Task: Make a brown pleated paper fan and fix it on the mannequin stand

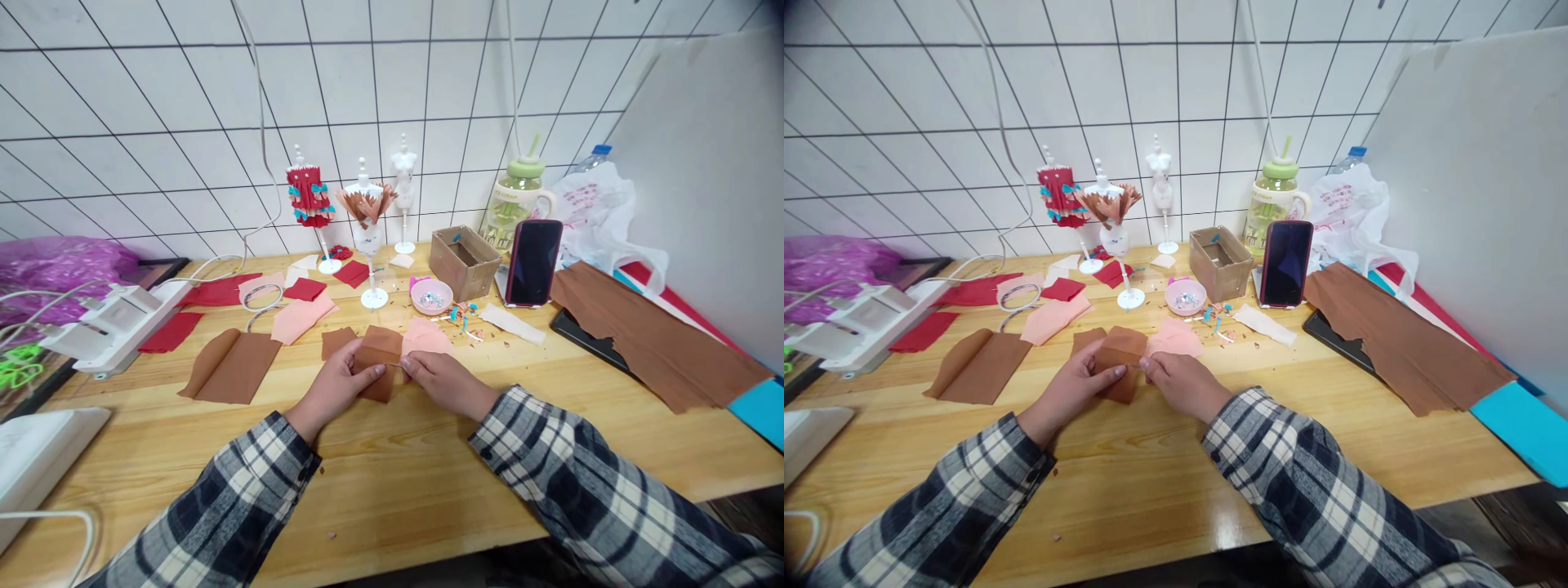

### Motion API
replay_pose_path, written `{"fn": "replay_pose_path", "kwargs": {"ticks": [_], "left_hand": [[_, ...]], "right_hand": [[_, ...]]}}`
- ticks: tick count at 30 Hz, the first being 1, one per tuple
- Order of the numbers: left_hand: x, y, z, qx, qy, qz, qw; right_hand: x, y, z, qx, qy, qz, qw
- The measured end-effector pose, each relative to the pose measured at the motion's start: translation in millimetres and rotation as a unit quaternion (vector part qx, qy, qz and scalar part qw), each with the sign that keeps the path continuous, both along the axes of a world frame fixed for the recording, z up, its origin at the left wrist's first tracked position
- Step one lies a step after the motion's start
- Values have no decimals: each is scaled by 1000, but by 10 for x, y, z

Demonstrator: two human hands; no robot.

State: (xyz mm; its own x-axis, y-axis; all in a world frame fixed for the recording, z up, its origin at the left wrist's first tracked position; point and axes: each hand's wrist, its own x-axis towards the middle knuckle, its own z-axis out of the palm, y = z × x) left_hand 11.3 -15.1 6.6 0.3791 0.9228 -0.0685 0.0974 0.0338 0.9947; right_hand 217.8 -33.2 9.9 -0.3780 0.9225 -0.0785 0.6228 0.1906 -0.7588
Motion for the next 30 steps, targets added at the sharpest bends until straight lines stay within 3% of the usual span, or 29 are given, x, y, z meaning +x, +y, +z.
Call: {"fn": "replay_pose_path", "kwargs": {"ticks": [19, 30], "left_hand": [[-6, -5, -1, 7, 8, -21, 1000], [17, -19, -7, 28, 18, -38, 999]], "right_hand": [[13, -12, 29, -70, 63, -1, 996], [-36, -43, 8, -41, 97, -27, 994]]}}
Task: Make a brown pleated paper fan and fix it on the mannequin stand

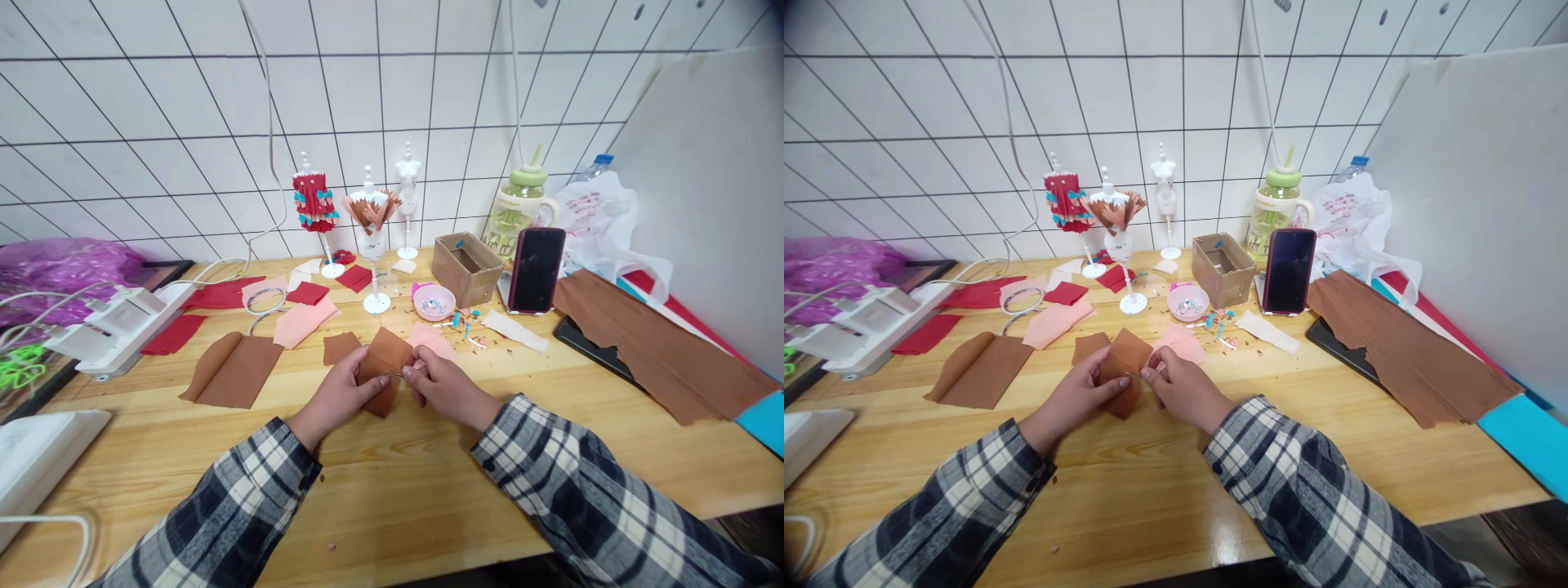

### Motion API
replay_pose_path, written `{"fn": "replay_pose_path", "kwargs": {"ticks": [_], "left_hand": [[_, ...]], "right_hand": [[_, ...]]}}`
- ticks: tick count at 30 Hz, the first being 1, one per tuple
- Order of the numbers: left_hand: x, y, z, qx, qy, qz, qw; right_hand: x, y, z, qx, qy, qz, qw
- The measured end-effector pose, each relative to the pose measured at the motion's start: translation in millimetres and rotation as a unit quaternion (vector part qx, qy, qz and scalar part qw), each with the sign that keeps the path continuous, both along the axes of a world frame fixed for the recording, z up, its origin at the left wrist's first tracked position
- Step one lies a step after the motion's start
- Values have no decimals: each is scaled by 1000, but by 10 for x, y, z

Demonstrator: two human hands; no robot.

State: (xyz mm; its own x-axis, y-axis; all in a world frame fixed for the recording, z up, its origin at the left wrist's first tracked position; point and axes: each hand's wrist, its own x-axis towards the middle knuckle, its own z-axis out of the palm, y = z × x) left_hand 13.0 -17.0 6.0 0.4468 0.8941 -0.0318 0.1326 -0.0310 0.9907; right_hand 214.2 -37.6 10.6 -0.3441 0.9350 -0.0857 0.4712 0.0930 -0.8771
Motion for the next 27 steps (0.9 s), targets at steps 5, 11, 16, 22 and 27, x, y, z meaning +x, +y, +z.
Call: {"fn": "replay_pose_path", "kwargs": {"ticks": [5, 11, 16, 22, 27], "left_hand": [[-5, 5, 4, 35, 36, 9, 999], [-11, 3, -10, 51, 58, 26, 997], [-2, -5, -3, 21, 38, 27, 999], [12, -14, 9, -4, 7, 25, 1000], [20, -13, 13, 0, 3, 25, 1000]], "right_hand": [[-12, 2, -31, -15, -7, -6, 1000], [-30, 24, -29, 4, -36, -4, 999], [-33, 30, -47, 11, -36, -18, 999], [-30, 37, -69, 16, -44, -27, 999], [-2, 36, -57, 13, -21, 1, 1000]]}}
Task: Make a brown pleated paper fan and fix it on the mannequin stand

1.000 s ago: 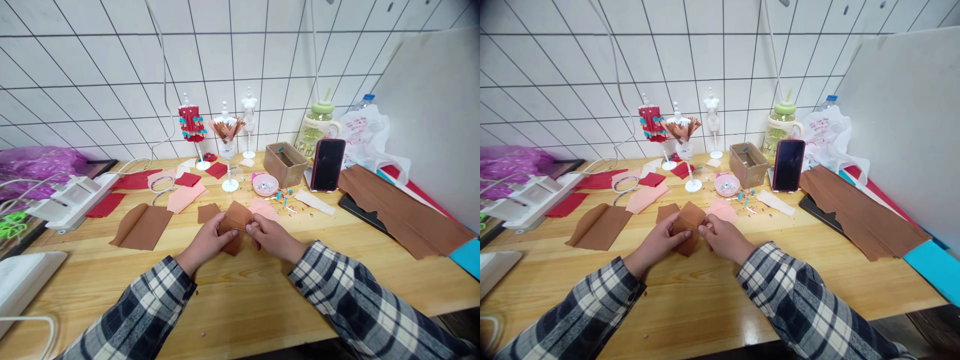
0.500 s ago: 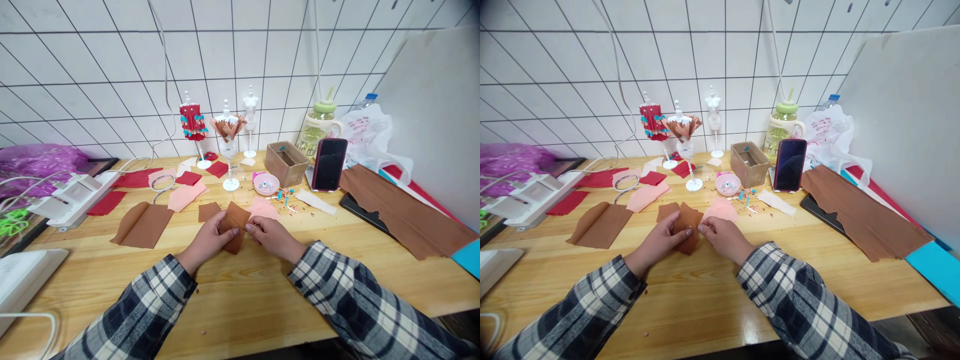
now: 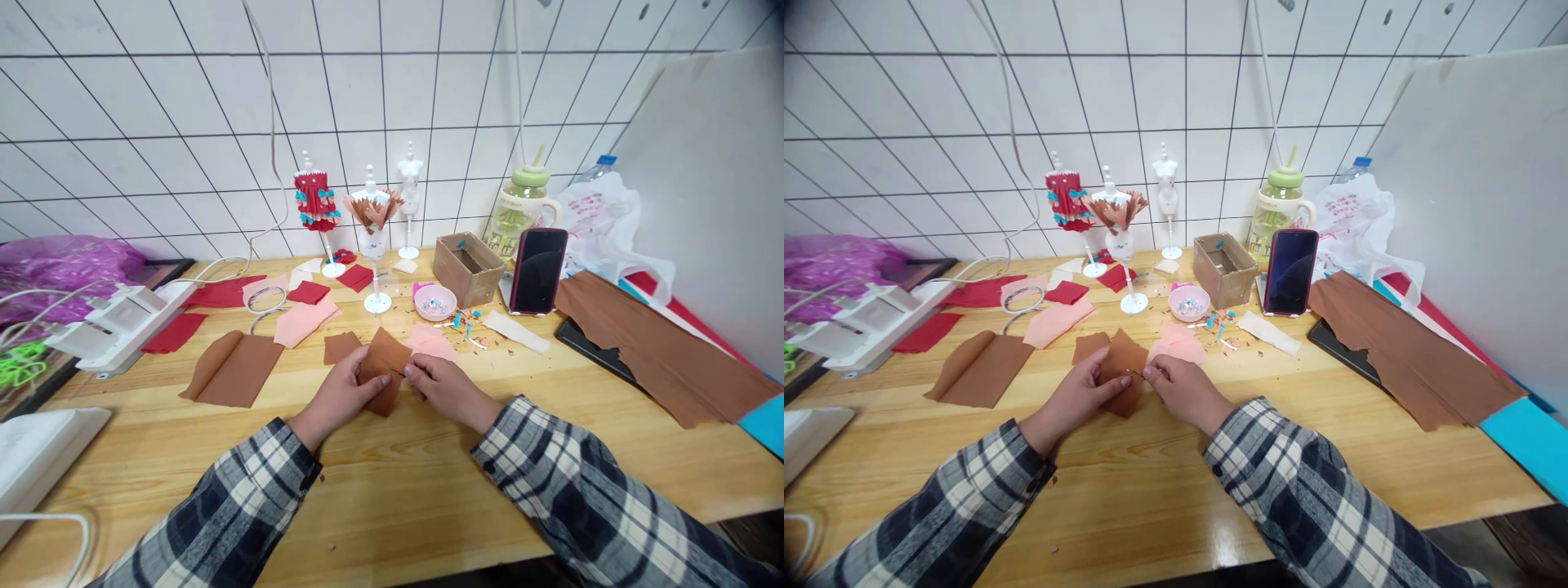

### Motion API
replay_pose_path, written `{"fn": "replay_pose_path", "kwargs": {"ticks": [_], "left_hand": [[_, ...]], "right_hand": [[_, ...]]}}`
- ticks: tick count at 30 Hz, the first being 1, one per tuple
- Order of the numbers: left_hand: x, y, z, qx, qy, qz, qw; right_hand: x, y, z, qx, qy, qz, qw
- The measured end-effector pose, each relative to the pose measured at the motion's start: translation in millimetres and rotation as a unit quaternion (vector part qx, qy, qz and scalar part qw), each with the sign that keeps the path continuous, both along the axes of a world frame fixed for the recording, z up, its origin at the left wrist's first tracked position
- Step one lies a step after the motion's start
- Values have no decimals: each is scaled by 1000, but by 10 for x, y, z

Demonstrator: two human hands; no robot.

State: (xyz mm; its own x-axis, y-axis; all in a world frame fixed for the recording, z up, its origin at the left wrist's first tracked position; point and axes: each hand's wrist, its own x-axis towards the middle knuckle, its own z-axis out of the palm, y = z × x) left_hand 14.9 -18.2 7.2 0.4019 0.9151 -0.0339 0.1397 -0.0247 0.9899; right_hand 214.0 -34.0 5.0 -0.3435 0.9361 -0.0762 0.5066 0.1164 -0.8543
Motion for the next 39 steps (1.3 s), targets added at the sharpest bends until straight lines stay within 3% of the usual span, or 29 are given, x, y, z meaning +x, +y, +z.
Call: {"fn": "replay_pose_path", "kwargs": {"ticks": [7, 23, 39], "left_hand": [[-20, 17, -18, 0, 7, 24, 1000], [-15, 12, 5, -3, 15, -7, 1000], [0, -11, 17, -6, 30, -2, 1000]], "right_hand": [[36, 3, 4, -9, 25, 51, 998], [-42, -21, -2, -30, 90, -14, 995], [-45, -6, 48, -87, 169, -4, 982]]}}
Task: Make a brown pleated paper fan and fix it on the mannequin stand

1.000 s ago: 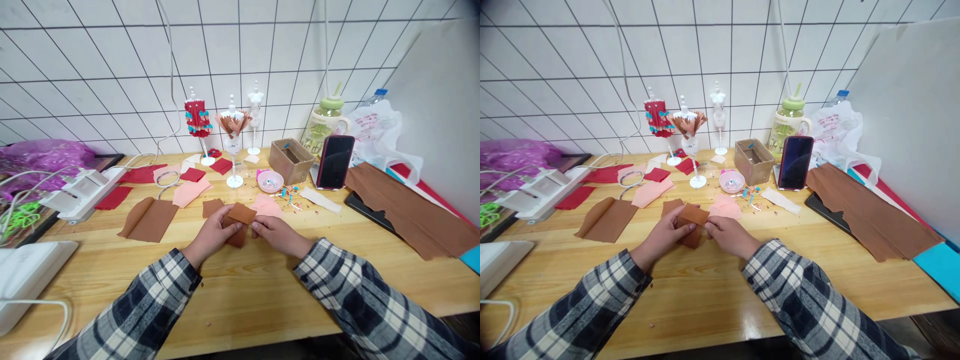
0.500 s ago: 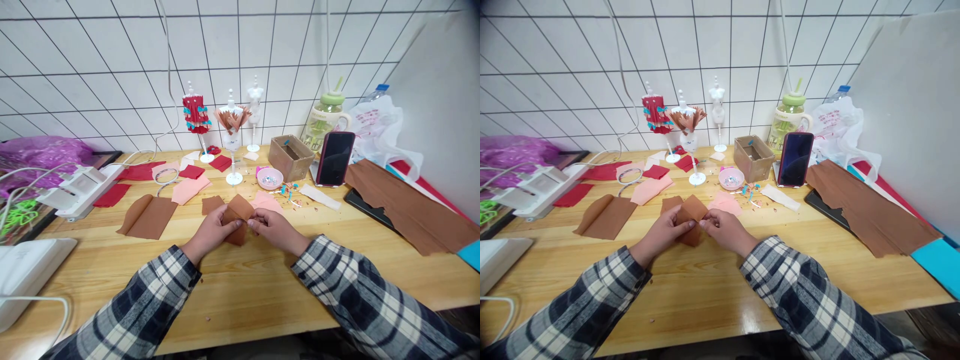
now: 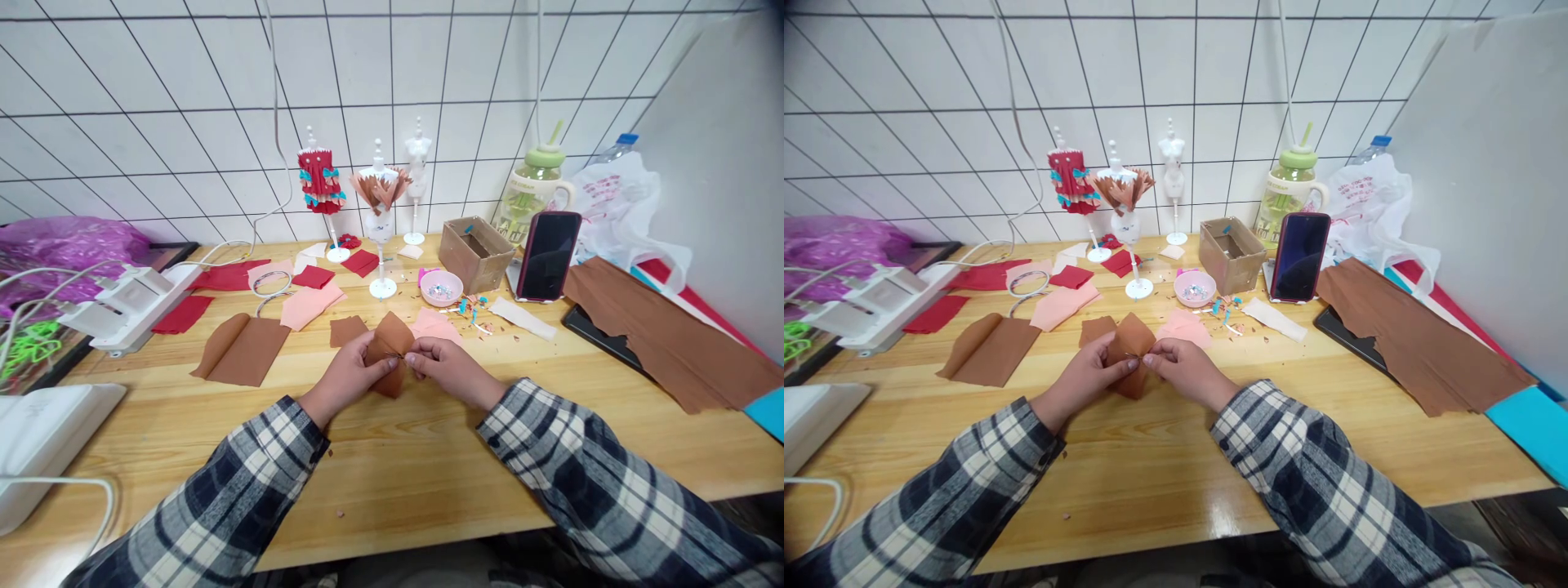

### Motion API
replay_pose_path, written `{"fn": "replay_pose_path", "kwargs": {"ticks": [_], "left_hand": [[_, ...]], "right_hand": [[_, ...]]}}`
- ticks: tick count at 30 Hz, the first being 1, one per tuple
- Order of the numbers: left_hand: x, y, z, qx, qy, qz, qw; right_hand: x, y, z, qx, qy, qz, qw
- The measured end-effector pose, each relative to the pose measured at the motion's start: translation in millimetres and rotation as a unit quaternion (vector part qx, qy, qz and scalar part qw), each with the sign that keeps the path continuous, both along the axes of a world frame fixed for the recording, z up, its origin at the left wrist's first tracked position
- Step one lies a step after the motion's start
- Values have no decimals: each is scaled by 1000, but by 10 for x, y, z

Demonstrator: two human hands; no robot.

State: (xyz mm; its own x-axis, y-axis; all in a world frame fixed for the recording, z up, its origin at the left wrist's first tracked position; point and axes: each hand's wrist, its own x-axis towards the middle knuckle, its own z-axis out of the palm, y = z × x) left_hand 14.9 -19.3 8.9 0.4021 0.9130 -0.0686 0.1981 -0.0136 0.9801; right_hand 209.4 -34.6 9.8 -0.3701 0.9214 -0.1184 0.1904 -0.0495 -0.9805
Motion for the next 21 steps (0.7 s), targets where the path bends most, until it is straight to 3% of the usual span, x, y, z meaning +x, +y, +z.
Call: {"fn": "replay_pose_path", "kwargs": {"ticks": [21], "left_hand": [[18, -22, 17, 14, 15, 5, 1000]], "right_hand": [[-1, -1, -28, 2, -12, -2, 1000]]}}
